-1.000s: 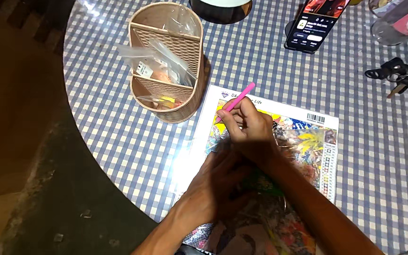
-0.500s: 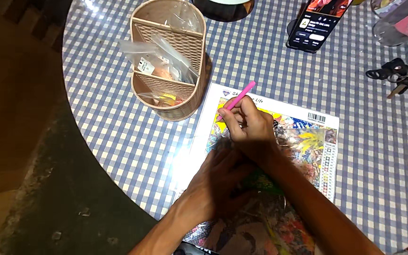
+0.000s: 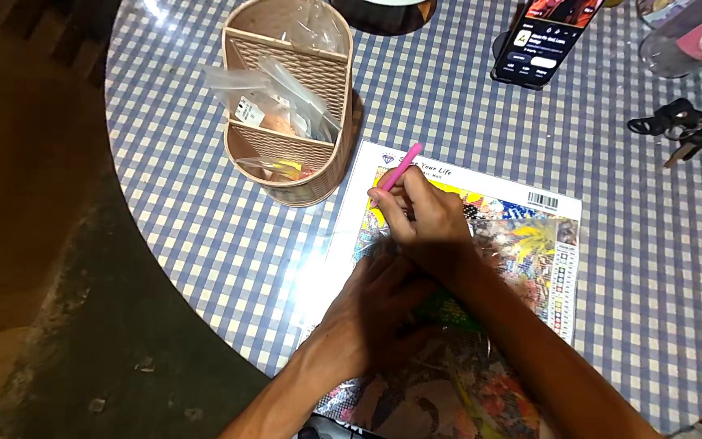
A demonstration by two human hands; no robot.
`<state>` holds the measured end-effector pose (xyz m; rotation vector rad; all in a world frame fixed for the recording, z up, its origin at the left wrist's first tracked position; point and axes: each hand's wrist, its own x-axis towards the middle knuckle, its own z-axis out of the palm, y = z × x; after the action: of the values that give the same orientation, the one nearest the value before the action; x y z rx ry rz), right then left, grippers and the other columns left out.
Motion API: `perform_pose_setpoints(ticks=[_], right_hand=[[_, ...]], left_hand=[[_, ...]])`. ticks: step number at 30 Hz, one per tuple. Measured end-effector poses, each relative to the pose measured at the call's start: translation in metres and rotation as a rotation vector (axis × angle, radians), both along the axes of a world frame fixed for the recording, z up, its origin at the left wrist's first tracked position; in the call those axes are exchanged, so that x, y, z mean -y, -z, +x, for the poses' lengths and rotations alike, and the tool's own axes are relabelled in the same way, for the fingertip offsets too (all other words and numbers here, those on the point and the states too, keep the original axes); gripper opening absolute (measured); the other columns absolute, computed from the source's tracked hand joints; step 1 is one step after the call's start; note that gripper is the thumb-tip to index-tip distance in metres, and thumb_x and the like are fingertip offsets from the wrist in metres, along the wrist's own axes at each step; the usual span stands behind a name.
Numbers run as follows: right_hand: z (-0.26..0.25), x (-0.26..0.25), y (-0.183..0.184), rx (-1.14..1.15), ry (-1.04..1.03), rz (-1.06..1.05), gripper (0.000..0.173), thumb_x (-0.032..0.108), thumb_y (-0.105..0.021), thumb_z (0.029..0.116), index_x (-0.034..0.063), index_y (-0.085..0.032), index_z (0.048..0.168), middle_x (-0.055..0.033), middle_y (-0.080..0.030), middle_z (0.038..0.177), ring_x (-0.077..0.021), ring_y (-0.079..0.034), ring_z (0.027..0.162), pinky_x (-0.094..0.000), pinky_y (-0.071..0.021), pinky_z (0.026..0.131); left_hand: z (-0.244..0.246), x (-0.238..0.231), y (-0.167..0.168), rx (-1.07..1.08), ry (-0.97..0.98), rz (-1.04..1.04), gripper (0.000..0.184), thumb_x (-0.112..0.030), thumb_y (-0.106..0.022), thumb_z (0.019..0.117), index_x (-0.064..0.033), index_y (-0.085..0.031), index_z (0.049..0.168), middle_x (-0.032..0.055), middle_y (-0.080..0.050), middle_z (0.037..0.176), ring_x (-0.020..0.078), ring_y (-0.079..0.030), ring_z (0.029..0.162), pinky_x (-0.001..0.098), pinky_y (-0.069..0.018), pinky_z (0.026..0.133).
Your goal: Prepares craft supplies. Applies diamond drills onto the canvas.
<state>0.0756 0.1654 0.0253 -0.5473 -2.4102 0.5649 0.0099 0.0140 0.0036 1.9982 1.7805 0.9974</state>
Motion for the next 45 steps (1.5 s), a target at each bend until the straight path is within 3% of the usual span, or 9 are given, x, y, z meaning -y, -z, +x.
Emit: perform_pose_setpoints(ticks=[4,6,8,12,15,18,26,29,45], right_hand=[[0.0,0.0,-0.004,0.008,-0.026,0.008,0.019,0.022,-0.061,0.104,0.0029,-0.062,0.102,-0.0042,-0.06,0.073,-0.0116,-0.053,0.053,-0.0267,-0.0413,0.045],[0.005,-0.001,-0.006,-0.028,-0.021,-0.173,0.015,0.02,-0.062,0.1037,0.0054,-0.061,0.105,-0.0011,-0.062,0.073,-0.007,-0.055,0.054,-0.0228,-0.0464,0.046],[0.01,-0.003,-0.007,-0.122,-0.016,-0.377,0.013,0.02,-0.062,0.104,0.008,-0.058,0.108,0.0001,-0.068,0.078,-0.0052,-0.065,0.059,-0.021,-0.0564,0.05],[0.016,-0.01,-0.014,-0.334,-0.014,-0.572,0.013,0.012,-0.062,0.1036,0.0031,-0.057,0.112,-0.0062,-0.072,0.095,-0.0175,-0.077,0.077,-0.0335,-0.0691,0.068],[0.036,-0.006,-0.029,-0.361,0.008,-0.543,0.012,0.011,-0.061,0.1041,0.0046,-0.055,0.112,-0.0037,-0.072,0.096,-0.014,-0.077,0.077,-0.0283,-0.0675,0.065],[0.058,0.004,-0.035,-0.412,0.064,-0.517,0.012,0.007,-0.062,0.1026,0.0025,-0.056,0.112,-0.0039,-0.073,0.095,-0.0153,-0.077,0.077,-0.03,-0.0678,0.066],[0.115,0.024,-0.005,-0.304,0.124,-0.366,0.012,0.019,-0.065,0.0995,0.0072,-0.064,0.104,0.0047,-0.073,0.086,0.0007,-0.069,0.072,-0.017,-0.0578,0.061],[0.126,0.028,0.002,-0.321,0.095,-0.35,0.013,0.016,-0.065,0.0999,0.0047,-0.063,0.106,0.0018,-0.074,0.091,-0.0004,-0.071,0.079,-0.0178,-0.0611,0.069],[0.147,0.036,0.005,-0.285,0.058,-0.24,0.016,0.018,-0.064,0.1021,0.0022,-0.068,0.101,-0.0027,-0.073,0.089,-0.0003,-0.068,0.081,-0.0157,-0.0565,0.071]], left_hand=[[0.0,0.0,0.0,0.0,0.003,0.0,0.041,-0.049,-0.065,0.0944,-0.0189,-0.072,0.122,0.0053,-0.069,0.122,0.0203,-0.062,0.115,0.0416,-0.0462,0.097],[0.0,0.0,0.0,0.008,0.007,-0.005,0.042,-0.048,-0.066,0.0944,-0.0195,-0.071,0.125,0.0035,-0.069,0.123,0.0185,-0.061,0.116,0.0405,-0.0455,0.098],[0.0,0.0,0.0,0.021,0.01,-0.016,0.045,-0.049,-0.067,0.0945,-0.021,-0.07,0.129,0.0022,-0.068,0.126,0.0174,-0.06,0.12,0.0405,-0.0451,0.102],[-0.001,0.0,0.0,0.045,0.013,-0.034,0.046,-0.049,-0.068,0.0937,-0.0222,-0.069,0.131,0.0014,-0.068,0.126,0.0169,-0.06,0.118,0.0375,-0.0454,0.098],[-0.002,0.001,0.0,0.077,0.029,-0.041,0.046,-0.047,-0.069,0.0933,-0.0204,-0.07,0.131,0.0026,-0.069,0.123,0.0167,-0.061,0.113,0.0377,-0.045,0.094],[-0.003,0.0,-0.001,0.056,0.025,-0.067,0.047,-0.049,-0.066,0.0924,-0.0228,-0.07,0.131,0.0006,-0.068,0.12,0.0141,-0.059,0.107,0.0369,-0.0438,0.091],[-0.003,0.0,0.001,0.02,0.001,-0.07,0.049,-0.052,-0.067,0.0924,-0.0251,-0.07,0.133,-0.0021,-0.067,0.123,0.0113,-0.058,0.107,0.0368,-0.0433,0.09],[-0.003,0.001,0.002,0.028,-0.003,-0.085,0.05,-0.054,-0.067,0.0922,-0.0257,-0.069,0.134,-0.0023,-0.067,0.124,0.0101,-0.058,0.105,0.0363,-0.0426,0.089],[-0.004,0.002,0.004,0.023,-0.023,-0.074,0.051,-0.054,-0.07,0.0898,-0.0266,-0.07,0.132,-0.0028,-0.067,0.124,0.0098,-0.058,0.108,0.0368,-0.0425,0.092]])
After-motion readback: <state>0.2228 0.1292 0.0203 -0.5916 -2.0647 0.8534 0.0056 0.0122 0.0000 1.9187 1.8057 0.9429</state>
